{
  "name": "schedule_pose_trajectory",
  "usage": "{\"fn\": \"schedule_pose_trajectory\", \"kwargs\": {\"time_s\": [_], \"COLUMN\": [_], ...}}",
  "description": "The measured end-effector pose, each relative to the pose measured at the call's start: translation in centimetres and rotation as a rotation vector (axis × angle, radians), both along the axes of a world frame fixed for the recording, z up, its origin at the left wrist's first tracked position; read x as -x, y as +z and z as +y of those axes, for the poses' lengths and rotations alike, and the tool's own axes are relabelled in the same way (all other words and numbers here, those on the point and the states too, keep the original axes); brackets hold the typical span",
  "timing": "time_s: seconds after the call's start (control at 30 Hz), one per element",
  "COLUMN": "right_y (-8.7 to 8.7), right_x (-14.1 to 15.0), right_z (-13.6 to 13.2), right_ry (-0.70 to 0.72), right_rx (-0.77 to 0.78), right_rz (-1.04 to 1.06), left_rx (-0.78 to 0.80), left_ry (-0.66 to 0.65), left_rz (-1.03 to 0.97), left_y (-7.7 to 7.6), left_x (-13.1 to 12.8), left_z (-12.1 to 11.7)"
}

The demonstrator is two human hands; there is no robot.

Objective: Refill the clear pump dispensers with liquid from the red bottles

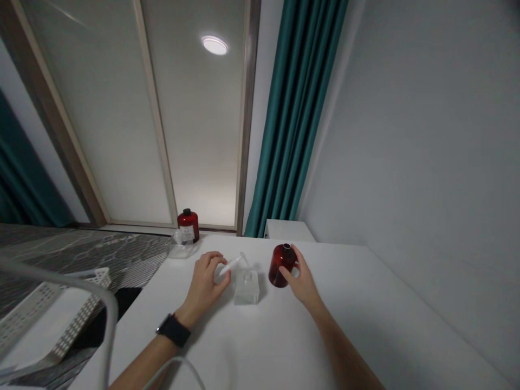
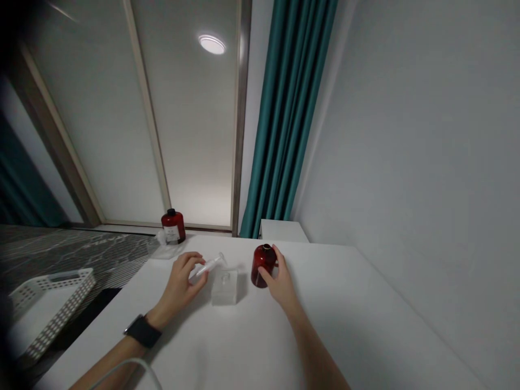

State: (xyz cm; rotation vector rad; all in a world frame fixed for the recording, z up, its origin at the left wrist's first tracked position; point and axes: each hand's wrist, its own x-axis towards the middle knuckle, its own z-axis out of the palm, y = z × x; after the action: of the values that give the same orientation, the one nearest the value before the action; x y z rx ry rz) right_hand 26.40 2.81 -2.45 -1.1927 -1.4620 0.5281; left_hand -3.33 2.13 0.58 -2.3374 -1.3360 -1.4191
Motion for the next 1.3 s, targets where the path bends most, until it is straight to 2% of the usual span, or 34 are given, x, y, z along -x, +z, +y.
{"fn": "schedule_pose_trajectory", "kwargs": {"time_s": [0.1,0.27,0.33,0.4,0.47,0.57,0.7,0.83,0.93,1.03,1.2,1.3], "right_y": [0.5,2.5,3.2,3.6,3.8,3.9,4.5,5.8,6.6,6.7,6.0,5.2], "right_x": [-0.2,0.7,1.7,3.1,4.4,5.9,6.8,7.4,7.9,8.4,8.8,8.5], "right_z": [-0.5,-3.1,-4.4,-5.5,-6.1,-6.5,-6.2,-5.8,-5.5,-5.2,-5.2,-5.4], "right_ry": [-0.046,-0.284,-0.272,-0.188,-0.100,0.011,0.096,0.203,0.291,0.294,0.321,0.272], "right_rx": [-0.064,-0.438,-0.525,-0.564,-0.529,-0.391,-0.199,-0.103,-0.078,-0.093,-0.072,-0.106], "right_rz": [-0.080,-0.235,-0.278,-0.322,-0.328,-0.289,-0.224,-0.206,-0.177,-0.124,-0.088,-0.065], "left_rx": [0.009,0.022,0.032,0.044,0.057,0.083,0.096,0.099,0.090,0.089,0.131,0.167], "left_ry": [-0.056,-0.125,-0.148,-0.167,-0.183,-0.201,-0.251,-0.279,-0.279,-0.272,-0.282,-0.346], "left_rz": [-0.003,-0.072,-0.114,-0.142,-0.159,-0.164,-0.178,-0.214,-0.229,-0.226,-0.189,-0.173], "left_y": [0.1,0.7,0.8,0.9,0.9,0.8,0.7,0.5,0.5,0.4,0.1,0.1], "left_x": [-0.6,-1.1,-1.4,-1.6,-1.8,-2.3,-2.9,-3.1,-3.2,-3.2,-3.5,-3.2], "left_z": [-0.6,-1.4,-1.7,-2.0,-2.4,-2.9,-3.4,-3.5,-3.5,-3.5,-3.6,-3.7]}}
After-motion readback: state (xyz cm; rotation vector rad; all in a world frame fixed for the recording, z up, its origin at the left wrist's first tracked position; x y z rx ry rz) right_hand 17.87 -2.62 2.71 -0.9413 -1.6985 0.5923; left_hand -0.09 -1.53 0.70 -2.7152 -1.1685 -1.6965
